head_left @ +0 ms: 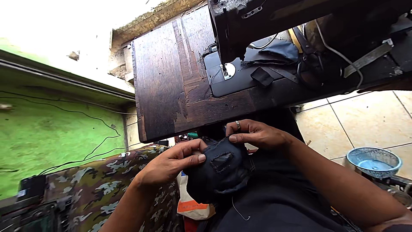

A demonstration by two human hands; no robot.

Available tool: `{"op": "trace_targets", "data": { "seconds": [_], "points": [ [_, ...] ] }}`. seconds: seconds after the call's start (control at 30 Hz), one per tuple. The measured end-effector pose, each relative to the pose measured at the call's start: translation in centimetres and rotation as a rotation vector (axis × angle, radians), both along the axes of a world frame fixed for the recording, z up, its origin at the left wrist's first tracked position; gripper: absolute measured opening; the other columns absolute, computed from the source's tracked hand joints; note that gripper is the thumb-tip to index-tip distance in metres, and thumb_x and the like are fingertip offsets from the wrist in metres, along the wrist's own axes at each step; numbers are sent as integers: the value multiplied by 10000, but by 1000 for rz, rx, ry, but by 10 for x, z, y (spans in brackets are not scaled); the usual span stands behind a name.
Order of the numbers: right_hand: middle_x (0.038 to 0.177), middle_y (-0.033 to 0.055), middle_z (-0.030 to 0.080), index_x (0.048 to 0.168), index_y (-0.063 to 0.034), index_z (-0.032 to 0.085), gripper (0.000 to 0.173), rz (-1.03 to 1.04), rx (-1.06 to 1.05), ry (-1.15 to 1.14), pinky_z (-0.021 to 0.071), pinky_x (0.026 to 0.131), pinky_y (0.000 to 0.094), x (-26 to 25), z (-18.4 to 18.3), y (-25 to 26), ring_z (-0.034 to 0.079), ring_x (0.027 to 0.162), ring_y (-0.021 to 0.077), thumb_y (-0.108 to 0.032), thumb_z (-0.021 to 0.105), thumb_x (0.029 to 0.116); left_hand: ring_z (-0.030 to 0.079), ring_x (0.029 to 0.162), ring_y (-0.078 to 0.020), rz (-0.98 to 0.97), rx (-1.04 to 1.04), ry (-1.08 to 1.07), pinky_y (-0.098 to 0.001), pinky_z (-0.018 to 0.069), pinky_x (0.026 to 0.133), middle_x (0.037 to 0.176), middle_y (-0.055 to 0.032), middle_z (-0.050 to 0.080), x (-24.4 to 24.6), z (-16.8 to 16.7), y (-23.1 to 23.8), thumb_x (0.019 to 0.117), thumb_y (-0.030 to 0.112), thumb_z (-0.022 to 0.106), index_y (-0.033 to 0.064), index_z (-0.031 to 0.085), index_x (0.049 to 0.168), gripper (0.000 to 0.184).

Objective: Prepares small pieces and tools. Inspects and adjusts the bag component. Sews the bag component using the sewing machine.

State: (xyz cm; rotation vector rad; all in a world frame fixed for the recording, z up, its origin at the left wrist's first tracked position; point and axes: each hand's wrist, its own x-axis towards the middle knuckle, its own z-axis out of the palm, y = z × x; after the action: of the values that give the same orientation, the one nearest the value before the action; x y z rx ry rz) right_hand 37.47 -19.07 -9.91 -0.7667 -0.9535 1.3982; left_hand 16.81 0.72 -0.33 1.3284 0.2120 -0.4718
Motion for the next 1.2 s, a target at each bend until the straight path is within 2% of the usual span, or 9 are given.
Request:
{"op": "trace_targets", "data": {
  "seconds": [0.23, 0.33, 0.47, 0.57, 0.63, 0.7, 0.73, 0.9, 1.2],
  "points": [
    [892, -79, 650, 1060, -123, 628, 146, -7, -4, 41, 521, 731, 162, -11, 11, -3, 618, 817, -23, -189, 500, 1086, 665, 765, 13, 43, 16, 17, -165, 555, 706, 825, 91, 693, -7, 8, 0, 1015, 193, 614, 142, 659, 1111, 118],
    [928, -89, 658, 1079, -129, 637, 141, -38, -10, 15, 528, 799, 174, -13, 7, -4, 624, 869, -26, -203, 517, 1082, 685, 782, 29, 14, 102, 7, -153, 570, 705, 861, 108, 734, -8, 13, 2, 982, 256, 700, 152, 718, 1074, 140],
    [851, -50, 654, 981, -104, 651, 176, -144, -74, 35, 536, 773, 205, -17, 6, -3, 628, 812, 9, -187, 526, 1072, 666, 792, 22, 74, 261, -9, -157, 556, 730, 864, 90, 719, -10, 18, 0, 1029, 218, 620, 138, 734, 996, 143],
    [798, -54, 629, 950, -105, 637, 208, -188, -88, -30, 519, 721, 188, -21, 8, -4, 610, 756, 3, -200, 508, 1083, 626, 728, 43, 95, 403, -32, -136, 519, 671, 797, 105, 682, -12, 18, -5, 1040, 239, 594, 136, 725, 942, 193],
    [791, -72, 612, 957, -111, 633, 201, -195, -62, -87, 503, 711, 169, -19, 7, -7, 595, 751, -15, -206, 508, 1083, 606, 685, 49, 88, 457, -66, -130, 504, 635, 763, 109, 664, -15, 16, -10, 1029, 267, 619, 119, 703, 1015, 171],
    [811, -85, 606, 980, -110, 628, 184, -176, -17, -142, 495, 721, 153, -17, 6, -10, 588, 771, -33, -213, 514, 1082, 610, 664, 39, 55, 456, -80, -138, 517, 625, 755, 106, 664, -18, 16, -13, 980, 291, 697, 87, 645, 1182, 292],
    [818, -92, 608, 989, -109, 625, 175, -168, 2, -170, 493, 717, 140, -16, 6, -12, 587, 773, -46, -210, 515, 1081, 622, 673, 35, 39, 457, -87, -139, 526, 636, 765, 100, 675, -20, 16, -15, 958, 288, 727, 75, 629, 1206, 342],
    [823, -90, 598, 1008, -90, 624, 180, -135, 59, -236, 473, 691, 120, -15, 10, -14, 570, 763, -61, -209, 510, 1083, 595, 657, 53, 39, 544, -104, -119, 493, 608, 747, 96, 658, -19, 22, -20, 1004, 285, 665, 88, 670, 1028, 198],
    [816, -95, 604, 983, -104, 626, 181, -129, 32, -217, 482, 683, 126, -12, 13, -12, 579, 755, -57, -223, 528, 1078, 574, 637, 69, 115, 552, -37, -105, 460, 587, 715, 121, 648, -17, 25, -20, 1009, 291, 652, 138, 727, 928, 188]
  ]
}}
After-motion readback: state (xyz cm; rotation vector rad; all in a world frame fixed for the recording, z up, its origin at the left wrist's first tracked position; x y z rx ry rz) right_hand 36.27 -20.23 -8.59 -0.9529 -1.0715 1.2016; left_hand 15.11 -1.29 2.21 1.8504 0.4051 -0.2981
